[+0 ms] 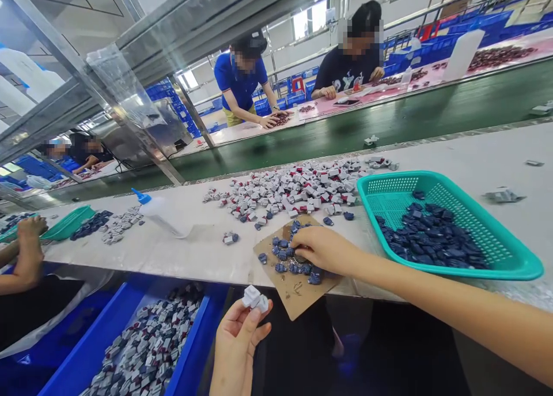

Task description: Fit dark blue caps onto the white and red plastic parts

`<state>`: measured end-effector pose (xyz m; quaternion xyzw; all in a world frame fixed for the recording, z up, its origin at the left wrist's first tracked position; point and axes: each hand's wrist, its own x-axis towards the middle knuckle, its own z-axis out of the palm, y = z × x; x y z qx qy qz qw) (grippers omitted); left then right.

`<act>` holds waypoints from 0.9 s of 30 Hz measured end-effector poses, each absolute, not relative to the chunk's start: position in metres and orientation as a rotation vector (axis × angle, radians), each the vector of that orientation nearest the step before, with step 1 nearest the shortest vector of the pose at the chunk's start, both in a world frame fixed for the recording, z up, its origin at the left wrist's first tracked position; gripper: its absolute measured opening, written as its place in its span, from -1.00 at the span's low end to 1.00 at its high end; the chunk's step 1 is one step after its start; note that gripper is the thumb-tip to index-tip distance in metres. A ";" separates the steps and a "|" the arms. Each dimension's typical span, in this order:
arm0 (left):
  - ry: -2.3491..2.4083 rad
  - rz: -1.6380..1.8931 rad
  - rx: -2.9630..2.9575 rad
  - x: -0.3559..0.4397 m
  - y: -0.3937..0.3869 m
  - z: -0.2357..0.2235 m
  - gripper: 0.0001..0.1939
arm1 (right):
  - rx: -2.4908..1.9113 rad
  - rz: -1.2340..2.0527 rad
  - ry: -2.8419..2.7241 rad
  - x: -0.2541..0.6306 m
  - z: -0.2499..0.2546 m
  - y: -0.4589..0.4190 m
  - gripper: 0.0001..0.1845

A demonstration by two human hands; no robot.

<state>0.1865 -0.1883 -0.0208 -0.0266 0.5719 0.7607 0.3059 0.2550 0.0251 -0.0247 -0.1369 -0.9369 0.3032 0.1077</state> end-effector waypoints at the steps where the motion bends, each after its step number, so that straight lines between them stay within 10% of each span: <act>1: 1.488 2.015 -0.074 0.186 -0.183 -0.022 -0.57 | -0.438 0.942 -2.715 0.258 -0.021 0.023 -0.80; 8: 1.356 2.022 -0.077 0.182 -0.153 -0.022 -0.61 | -0.580 1.650 -2.365 0.277 0.007 -0.006 -0.68; 27: 1.448 1.957 0.015 0.175 -0.127 -0.023 -0.70 | -0.488 1.680 -2.440 0.266 0.010 0.002 -0.81</act>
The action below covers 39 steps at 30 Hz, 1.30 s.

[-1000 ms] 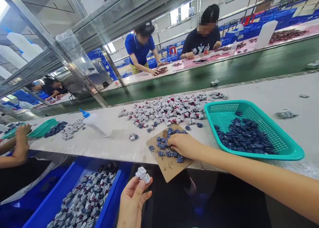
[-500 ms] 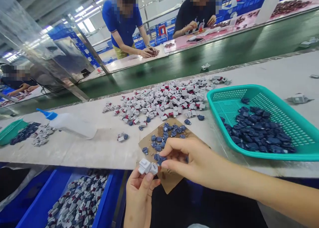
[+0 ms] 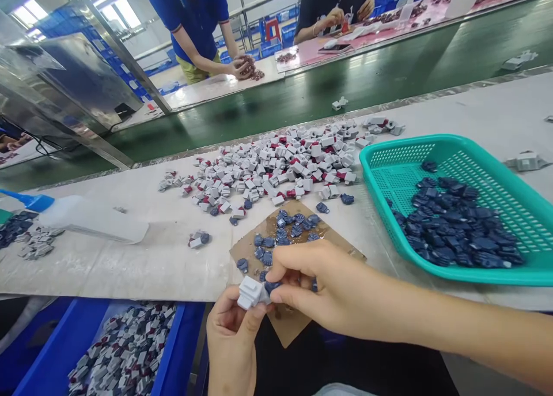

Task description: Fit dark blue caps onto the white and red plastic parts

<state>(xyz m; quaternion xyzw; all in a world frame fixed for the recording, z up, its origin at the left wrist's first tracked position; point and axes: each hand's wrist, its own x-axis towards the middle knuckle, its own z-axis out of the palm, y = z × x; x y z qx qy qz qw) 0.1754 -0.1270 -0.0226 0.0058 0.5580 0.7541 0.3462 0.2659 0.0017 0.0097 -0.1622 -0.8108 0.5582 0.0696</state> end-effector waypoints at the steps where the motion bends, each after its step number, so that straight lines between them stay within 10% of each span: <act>1: 1.457 1.957 0.021 0.176 -0.126 -0.022 -0.70 | -0.473 1.694 -2.450 0.266 0.009 0.003 -0.82; 13: 1.645 1.728 0.534 0.165 -0.134 -0.027 -0.40 | -0.522 2.109 -2.269 0.262 0.008 0.001 -0.84; 21: 1.821 1.719 1.060 0.164 -0.116 -0.024 -0.58 | -0.755 1.945 -1.858 0.239 0.015 0.000 -0.53; 27: 1.864 1.841 1.295 0.176 -0.106 -0.026 -0.60 | -1.024 2.612 -1.267 0.215 0.019 -0.020 -0.45; 39: 1.856 1.820 1.065 0.195 -0.118 -0.047 -0.52 | -1.103 2.407 -1.562 0.227 0.001 -0.034 -0.30</act>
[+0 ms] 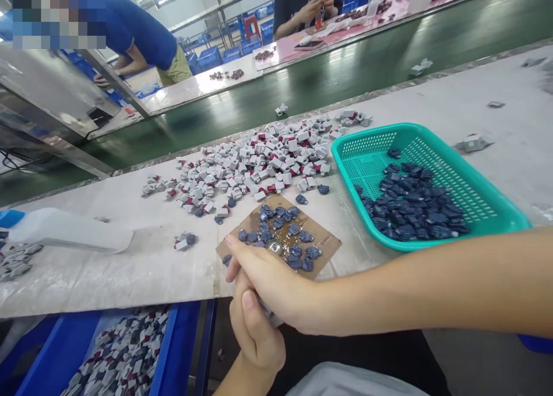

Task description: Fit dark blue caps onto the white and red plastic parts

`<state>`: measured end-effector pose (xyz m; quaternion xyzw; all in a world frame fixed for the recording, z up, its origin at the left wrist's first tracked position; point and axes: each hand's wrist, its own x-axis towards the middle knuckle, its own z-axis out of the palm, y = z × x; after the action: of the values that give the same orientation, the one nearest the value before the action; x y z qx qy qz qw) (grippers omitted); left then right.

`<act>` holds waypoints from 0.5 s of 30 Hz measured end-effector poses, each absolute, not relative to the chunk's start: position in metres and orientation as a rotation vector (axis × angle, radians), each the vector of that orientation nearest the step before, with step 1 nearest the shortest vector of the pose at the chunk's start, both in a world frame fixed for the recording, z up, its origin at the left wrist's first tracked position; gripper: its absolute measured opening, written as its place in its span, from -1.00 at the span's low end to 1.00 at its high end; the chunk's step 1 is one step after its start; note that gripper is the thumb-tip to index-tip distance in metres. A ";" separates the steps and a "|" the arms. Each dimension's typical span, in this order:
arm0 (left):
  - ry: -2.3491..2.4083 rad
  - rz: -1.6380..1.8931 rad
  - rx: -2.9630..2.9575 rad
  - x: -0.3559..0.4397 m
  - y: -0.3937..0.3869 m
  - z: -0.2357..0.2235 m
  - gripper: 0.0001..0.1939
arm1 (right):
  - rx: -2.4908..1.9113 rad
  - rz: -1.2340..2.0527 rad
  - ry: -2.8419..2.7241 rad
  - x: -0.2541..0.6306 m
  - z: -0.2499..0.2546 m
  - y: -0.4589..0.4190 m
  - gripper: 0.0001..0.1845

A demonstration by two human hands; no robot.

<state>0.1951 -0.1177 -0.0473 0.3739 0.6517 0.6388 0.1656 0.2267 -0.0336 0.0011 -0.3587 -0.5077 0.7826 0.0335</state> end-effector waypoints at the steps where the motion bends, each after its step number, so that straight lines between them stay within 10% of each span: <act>1: 1.851 1.816 1.042 0.196 -0.119 -0.047 -0.51 | -1.106 2.396 -1.544 0.227 -0.001 -0.036 -0.30; 9: 1.591 1.771 0.284 0.181 -0.108 -0.023 -0.67 | -1.242 2.534 -1.251 0.209 0.014 -0.031 -0.39; 15: 0.970 1.739 -0.043 0.141 -0.122 -0.022 -0.64 | -1.079 2.020 -1.509 0.246 0.028 0.029 -0.64</act>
<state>0.1414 -0.1222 -0.0219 -0.0183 0.4085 0.7328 0.5439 0.2463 0.0287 0.0279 -0.3857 -0.5393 0.7218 0.1981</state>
